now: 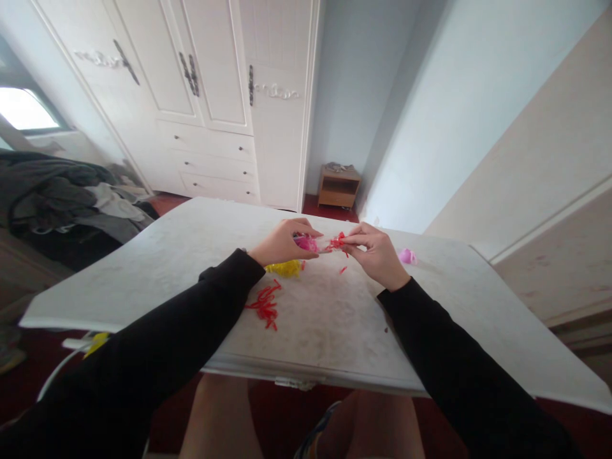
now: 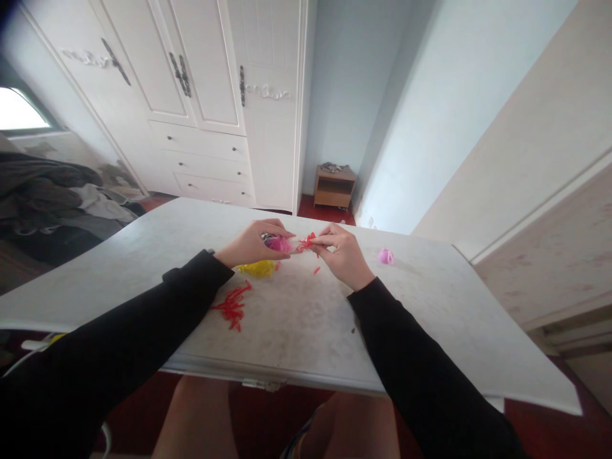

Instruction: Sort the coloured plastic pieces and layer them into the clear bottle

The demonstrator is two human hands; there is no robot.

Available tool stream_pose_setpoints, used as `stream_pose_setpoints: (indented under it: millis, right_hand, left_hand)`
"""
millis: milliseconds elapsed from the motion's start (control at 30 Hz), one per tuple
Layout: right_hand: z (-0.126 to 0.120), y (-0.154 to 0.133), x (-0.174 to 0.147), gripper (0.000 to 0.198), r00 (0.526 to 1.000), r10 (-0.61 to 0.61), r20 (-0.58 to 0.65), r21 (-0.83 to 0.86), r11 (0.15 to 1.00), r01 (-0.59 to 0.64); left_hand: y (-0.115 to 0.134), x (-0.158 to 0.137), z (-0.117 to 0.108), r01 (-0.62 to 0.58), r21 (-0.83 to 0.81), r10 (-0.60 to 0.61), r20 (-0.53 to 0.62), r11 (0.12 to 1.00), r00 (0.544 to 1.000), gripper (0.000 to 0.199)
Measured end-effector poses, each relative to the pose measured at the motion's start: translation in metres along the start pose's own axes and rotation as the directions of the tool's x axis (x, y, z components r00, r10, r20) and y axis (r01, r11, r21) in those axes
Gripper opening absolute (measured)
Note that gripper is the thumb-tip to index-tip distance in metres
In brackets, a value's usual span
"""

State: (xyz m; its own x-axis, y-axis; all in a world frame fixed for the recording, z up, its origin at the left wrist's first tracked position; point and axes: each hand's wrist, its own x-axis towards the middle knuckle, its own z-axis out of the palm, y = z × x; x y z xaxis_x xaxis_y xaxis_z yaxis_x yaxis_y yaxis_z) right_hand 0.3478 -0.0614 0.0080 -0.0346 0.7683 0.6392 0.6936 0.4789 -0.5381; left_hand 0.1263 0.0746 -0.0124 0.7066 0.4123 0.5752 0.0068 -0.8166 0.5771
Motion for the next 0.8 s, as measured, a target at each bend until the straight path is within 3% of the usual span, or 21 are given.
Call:
stream_pose_setpoints:
  millis: [267, 500, 800]
  right_hand:
    - [0.005, -0.004, -0.003, 0.019, 0.99, 0.135, -0.029, 0.076, 0.988, -0.133]
    - [0.004, -0.007, -0.002, 0.015, 0.998, 0.007, -0.055, -0.007, 1.0, -0.007]
    - [0.0, -0.013, -0.001, 0.018, 0.991, -0.02, 0.134, -0.031, 0.999, 0.024]
  left_hand:
    - [0.006, 0.0, -0.002, 0.033, 0.002, -0.033, 0.048, 0.999, 0.998, 0.04]
    - [0.008, 0.0, -0.001, 0.061, -0.065, -0.058, 0.04, 0.996, 0.998, 0.041]
    - [0.011, 0.0, -0.001, 0.104, -0.118, -0.101, 0.027, 0.988, 0.995, 0.042]
